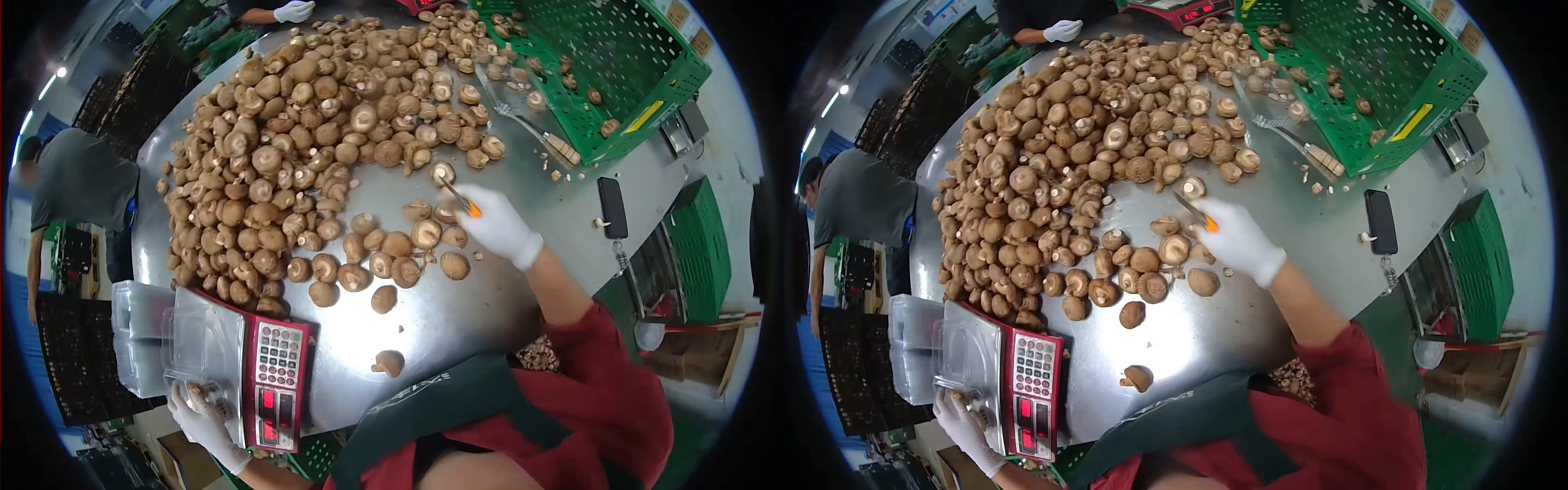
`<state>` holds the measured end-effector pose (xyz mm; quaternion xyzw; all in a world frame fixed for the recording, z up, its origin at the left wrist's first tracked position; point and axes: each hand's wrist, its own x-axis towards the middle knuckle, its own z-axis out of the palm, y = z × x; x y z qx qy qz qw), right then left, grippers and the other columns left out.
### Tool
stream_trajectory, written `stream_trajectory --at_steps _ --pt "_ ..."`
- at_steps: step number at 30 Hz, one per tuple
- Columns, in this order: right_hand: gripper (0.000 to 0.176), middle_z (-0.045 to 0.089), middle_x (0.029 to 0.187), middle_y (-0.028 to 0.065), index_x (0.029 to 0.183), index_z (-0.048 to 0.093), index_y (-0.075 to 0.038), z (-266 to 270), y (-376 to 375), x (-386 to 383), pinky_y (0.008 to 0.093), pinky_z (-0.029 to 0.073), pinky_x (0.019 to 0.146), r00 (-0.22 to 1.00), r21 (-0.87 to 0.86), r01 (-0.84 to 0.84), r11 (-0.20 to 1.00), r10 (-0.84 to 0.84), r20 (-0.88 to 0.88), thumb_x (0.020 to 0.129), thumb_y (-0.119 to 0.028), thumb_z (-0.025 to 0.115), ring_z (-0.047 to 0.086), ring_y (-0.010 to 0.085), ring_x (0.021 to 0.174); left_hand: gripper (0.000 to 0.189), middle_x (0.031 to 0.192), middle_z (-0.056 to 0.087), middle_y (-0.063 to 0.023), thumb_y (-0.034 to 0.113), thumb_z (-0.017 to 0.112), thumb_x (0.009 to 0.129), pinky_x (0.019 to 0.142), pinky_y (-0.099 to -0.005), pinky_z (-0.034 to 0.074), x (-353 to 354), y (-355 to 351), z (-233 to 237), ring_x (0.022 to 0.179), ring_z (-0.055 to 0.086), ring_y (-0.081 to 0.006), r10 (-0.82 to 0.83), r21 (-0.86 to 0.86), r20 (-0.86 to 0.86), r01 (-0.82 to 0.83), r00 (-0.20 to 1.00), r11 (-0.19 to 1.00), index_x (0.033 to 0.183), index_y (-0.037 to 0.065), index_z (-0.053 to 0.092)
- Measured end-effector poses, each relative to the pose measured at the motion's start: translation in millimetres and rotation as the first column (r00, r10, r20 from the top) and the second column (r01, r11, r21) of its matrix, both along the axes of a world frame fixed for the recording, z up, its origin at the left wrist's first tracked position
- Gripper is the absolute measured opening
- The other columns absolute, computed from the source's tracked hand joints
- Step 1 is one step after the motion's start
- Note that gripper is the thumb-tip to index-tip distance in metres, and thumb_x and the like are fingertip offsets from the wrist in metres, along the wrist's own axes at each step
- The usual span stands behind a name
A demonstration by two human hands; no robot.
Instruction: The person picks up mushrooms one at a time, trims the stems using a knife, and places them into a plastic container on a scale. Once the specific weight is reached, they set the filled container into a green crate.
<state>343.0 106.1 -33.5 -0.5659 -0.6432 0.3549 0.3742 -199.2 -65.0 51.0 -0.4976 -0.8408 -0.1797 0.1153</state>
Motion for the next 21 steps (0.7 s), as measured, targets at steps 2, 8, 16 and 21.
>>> stream_trajectory --at_steps 2,8,16,21 --pt "0.033 0.066 0.108 0.0144 0.116 0.064 -0.005 0.0 45.5 -7.1 0.0407 0.052 0.082 0.983 0.183 -0.050 0.982 0.016 0.183 0.084 -0.010 0.061 0.065 0.0340 0.095 0.042 0.130 0.054 -0.0205 0.026 0.056 0.099 0.105 -0.0439 0.038 44.9 21.0 4.0 0.124 0.050 -0.0339 -0.060 0.061 -0.063 0.064 0.996 0.996 0.131 -0.001 0.053" --pt "0.039 0.061 0.116 0.0139 0.121 0.061 -0.012 -8.8 145.4 -45.7 0.0449 0.053 0.084 0.765 0.075 -0.176 0.981 0.089 0.638 0.082 -0.017 0.064 0.065 0.0339 0.098 0.037 0.130 0.055 -0.0171 0.005 0.064 0.087 0.107 -0.0419 0.037 172.3 122.7 -11.7 0.121 0.051 -0.0345 -0.588 0.102 0.110 0.580 0.801 0.808 0.123 0.001 0.059" --pt "0.039 0.064 0.111 0.0141 0.114 0.060 -0.010 -0.4 129.7 -21.8 0.0452 0.053 0.083 0.782 0.011 -0.191 0.982 0.145 0.607 0.080 -0.026 0.067 0.065 0.0343 0.099 0.049 0.122 0.057 -0.0163 0.013 0.069 0.079 0.105 -0.0455 0.038 265.9 310.7 -81.8 0.118 0.051 -0.0361 -0.851 0.071 -0.042 0.852 0.523 0.519 0.125 0.005 0.057" --pt "0.048 0.064 0.110 0.0148 0.121 0.060 -0.009 -1.8 111.0 23.9 0.0439 0.051 0.084 0.847 0.030 -0.115 0.993 0.082 0.526 0.080 -0.031 0.067 0.063 0.0356 0.098 0.067 0.134 0.053 -0.0115 0.015 0.074 0.073 0.105 -0.0484 0.037 307.3 344.8 -101.4 0.127 0.045 -0.0360 -0.823 -0.145 -0.188 0.813 0.537 0.564 0.136 0.009 0.050"
